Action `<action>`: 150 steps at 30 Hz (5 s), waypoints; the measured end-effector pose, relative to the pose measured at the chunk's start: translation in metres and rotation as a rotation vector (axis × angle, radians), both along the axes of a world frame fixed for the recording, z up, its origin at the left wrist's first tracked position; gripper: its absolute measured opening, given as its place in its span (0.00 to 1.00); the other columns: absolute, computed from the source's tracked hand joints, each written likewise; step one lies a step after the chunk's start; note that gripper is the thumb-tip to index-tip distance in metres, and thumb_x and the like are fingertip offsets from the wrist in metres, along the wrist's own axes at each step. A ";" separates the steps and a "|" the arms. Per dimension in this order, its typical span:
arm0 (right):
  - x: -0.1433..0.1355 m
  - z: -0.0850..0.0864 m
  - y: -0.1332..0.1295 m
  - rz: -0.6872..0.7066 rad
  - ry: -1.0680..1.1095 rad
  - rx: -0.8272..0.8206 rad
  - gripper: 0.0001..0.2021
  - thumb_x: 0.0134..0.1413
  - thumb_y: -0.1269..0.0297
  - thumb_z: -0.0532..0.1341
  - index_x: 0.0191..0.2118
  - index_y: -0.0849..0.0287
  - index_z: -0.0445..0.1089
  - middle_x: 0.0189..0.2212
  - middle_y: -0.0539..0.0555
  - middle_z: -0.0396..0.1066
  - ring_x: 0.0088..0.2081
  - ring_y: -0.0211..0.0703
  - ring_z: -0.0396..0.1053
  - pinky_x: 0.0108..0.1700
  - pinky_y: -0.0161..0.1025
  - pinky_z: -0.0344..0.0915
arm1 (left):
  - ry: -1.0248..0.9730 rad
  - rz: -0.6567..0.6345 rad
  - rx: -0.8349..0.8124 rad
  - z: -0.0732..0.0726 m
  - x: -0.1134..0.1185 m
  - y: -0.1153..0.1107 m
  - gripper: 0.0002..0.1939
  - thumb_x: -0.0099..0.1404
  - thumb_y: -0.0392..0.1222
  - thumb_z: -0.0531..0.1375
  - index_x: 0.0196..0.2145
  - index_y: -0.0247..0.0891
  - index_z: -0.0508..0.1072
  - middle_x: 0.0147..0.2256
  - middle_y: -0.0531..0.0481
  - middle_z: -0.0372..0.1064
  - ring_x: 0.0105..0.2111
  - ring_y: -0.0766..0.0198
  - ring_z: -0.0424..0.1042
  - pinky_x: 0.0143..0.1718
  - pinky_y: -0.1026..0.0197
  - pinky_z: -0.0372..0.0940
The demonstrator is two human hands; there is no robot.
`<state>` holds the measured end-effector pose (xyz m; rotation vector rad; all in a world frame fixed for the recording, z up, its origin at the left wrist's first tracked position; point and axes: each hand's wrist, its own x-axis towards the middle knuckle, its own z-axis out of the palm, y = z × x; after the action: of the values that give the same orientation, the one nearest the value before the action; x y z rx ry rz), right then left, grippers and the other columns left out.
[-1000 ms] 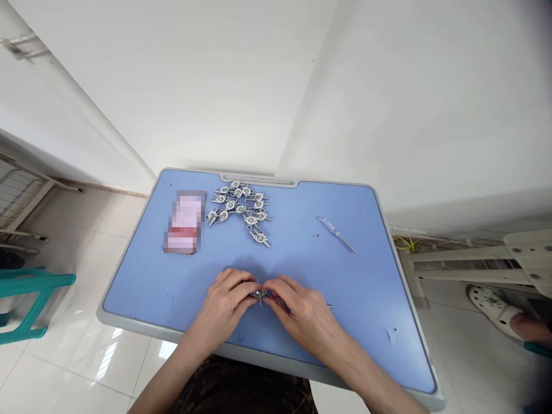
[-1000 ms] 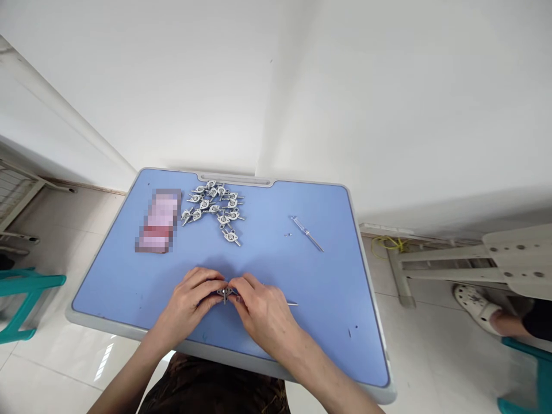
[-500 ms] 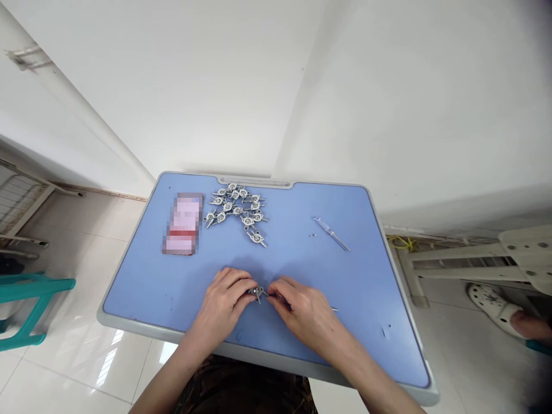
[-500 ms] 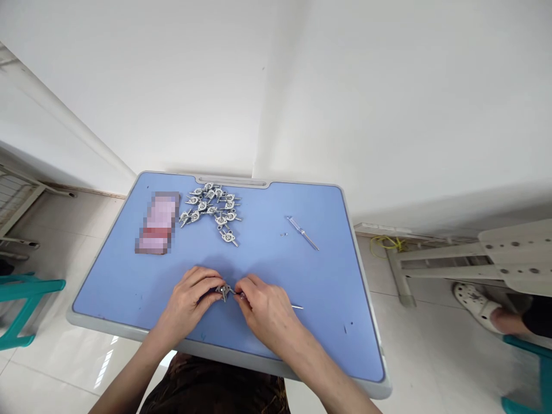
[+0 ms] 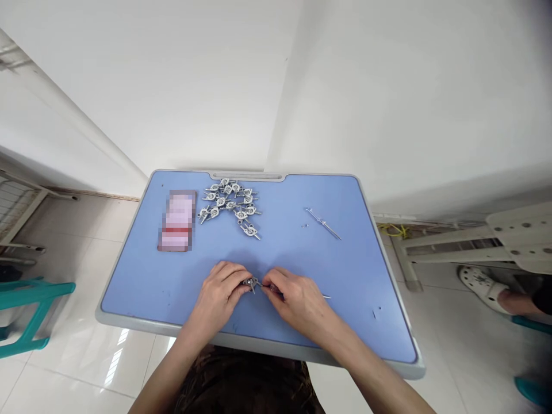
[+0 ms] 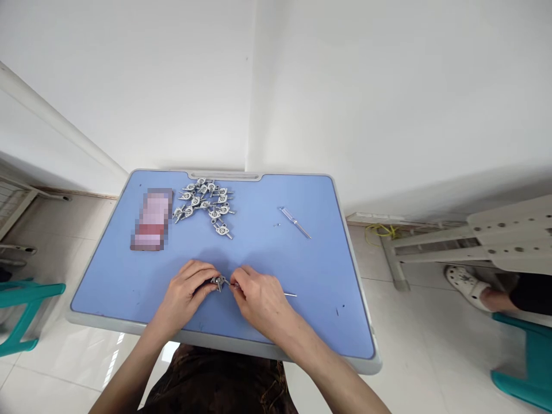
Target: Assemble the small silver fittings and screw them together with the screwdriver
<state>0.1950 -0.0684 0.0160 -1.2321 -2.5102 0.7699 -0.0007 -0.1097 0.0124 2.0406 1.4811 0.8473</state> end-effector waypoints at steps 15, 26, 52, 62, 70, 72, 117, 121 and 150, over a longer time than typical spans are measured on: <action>0.000 0.000 -0.001 0.001 0.004 0.008 0.05 0.59 0.71 0.55 0.33 0.58 0.66 0.28 0.50 0.69 0.22 0.35 0.60 0.25 0.35 0.50 | -0.010 0.004 0.035 -0.002 -0.001 -0.001 0.08 0.68 0.36 0.57 0.43 0.38 0.73 0.40 0.47 0.72 0.40 0.61 0.68 0.42 0.57 0.66; 0.013 0.024 0.014 -0.073 0.260 -0.213 0.05 0.60 0.65 0.57 0.37 0.56 0.70 0.32 0.51 0.71 0.28 0.37 0.64 0.30 0.35 0.58 | 0.001 -0.001 0.028 -0.004 -0.002 0.000 0.07 0.68 0.37 0.57 0.43 0.39 0.73 0.40 0.47 0.72 0.40 0.60 0.68 0.43 0.57 0.65; 0.050 0.014 0.085 -0.810 1.095 0.028 0.10 0.55 0.55 0.58 0.34 0.56 0.62 0.28 0.46 0.65 0.24 0.34 0.63 0.32 0.37 0.65 | -0.039 0.018 0.056 -0.019 -0.005 0.004 0.07 0.67 0.38 0.57 0.40 0.41 0.75 0.40 0.48 0.72 0.42 0.59 0.70 0.44 0.55 0.69; 0.046 0.009 0.088 -0.825 0.955 0.027 0.08 0.57 0.58 0.55 0.32 0.57 0.61 0.23 0.44 0.63 0.22 0.34 0.63 0.31 0.37 0.61 | -0.031 0.018 0.041 -0.017 -0.005 0.004 0.07 0.67 0.38 0.57 0.40 0.41 0.75 0.40 0.49 0.72 0.42 0.60 0.70 0.44 0.56 0.68; 0.047 0.014 0.087 -0.799 1.063 -0.019 0.11 0.54 0.54 0.59 0.31 0.56 0.62 0.24 0.45 0.64 0.22 0.34 0.61 0.29 0.37 0.62 | -0.024 0.022 0.065 -0.017 -0.005 0.004 0.07 0.67 0.38 0.57 0.40 0.41 0.75 0.39 0.48 0.73 0.41 0.60 0.71 0.43 0.55 0.68; 0.046 0.018 0.083 -0.761 1.184 -0.110 0.12 0.52 0.54 0.61 0.31 0.56 0.63 0.26 0.46 0.65 0.22 0.33 0.61 0.28 0.36 0.62 | -0.027 0.027 0.067 -0.016 -0.004 0.004 0.07 0.67 0.38 0.57 0.40 0.41 0.75 0.39 0.48 0.73 0.41 0.60 0.71 0.44 0.55 0.68; -0.005 0.004 0.052 -0.545 1.147 -0.944 0.07 0.41 0.66 0.62 0.30 0.57 0.65 0.20 0.48 0.67 0.18 0.32 0.56 0.20 0.33 0.58 | -0.016 0.004 0.036 -0.009 -0.002 0.004 0.07 0.67 0.38 0.59 0.42 0.40 0.74 0.41 0.49 0.72 0.41 0.60 0.69 0.44 0.56 0.65; -0.005 0.003 0.052 -0.542 1.153 -0.950 0.07 0.39 0.67 0.62 0.29 0.57 0.65 0.19 0.47 0.67 0.17 0.32 0.55 0.19 0.32 0.57 | -0.021 0.004 0.041 -0.010 -0.002 0.004 0.07 0.67 0.38 0.58 0.42 0.41 0.75 0.41 0.49 0.72 0.41 0.60 0.69 0.45 0.57 0.65; -0.005 0.014 0.044 -0.399 1.186 -0.848 0.05 0.41 0.67 0.60 0.29 0.57 0.65 0.20 0.47 0.65 0.18 0.31 0.52 0.20 0.33 0.51 | -0.017 0.012 0.002 -0.008 -0.002 0.003 0.07 0.68 0.39 0.58 0.42 0.41 0.74 0.41 0.49 0.72 0.42 0.60 0.69 0.46 0.56 0.64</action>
<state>0.1904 -0.0240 0.0301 -0.9135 -0.9523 1.8106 -0.0024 -0.1062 0.0045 2.0227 1.4855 0.8691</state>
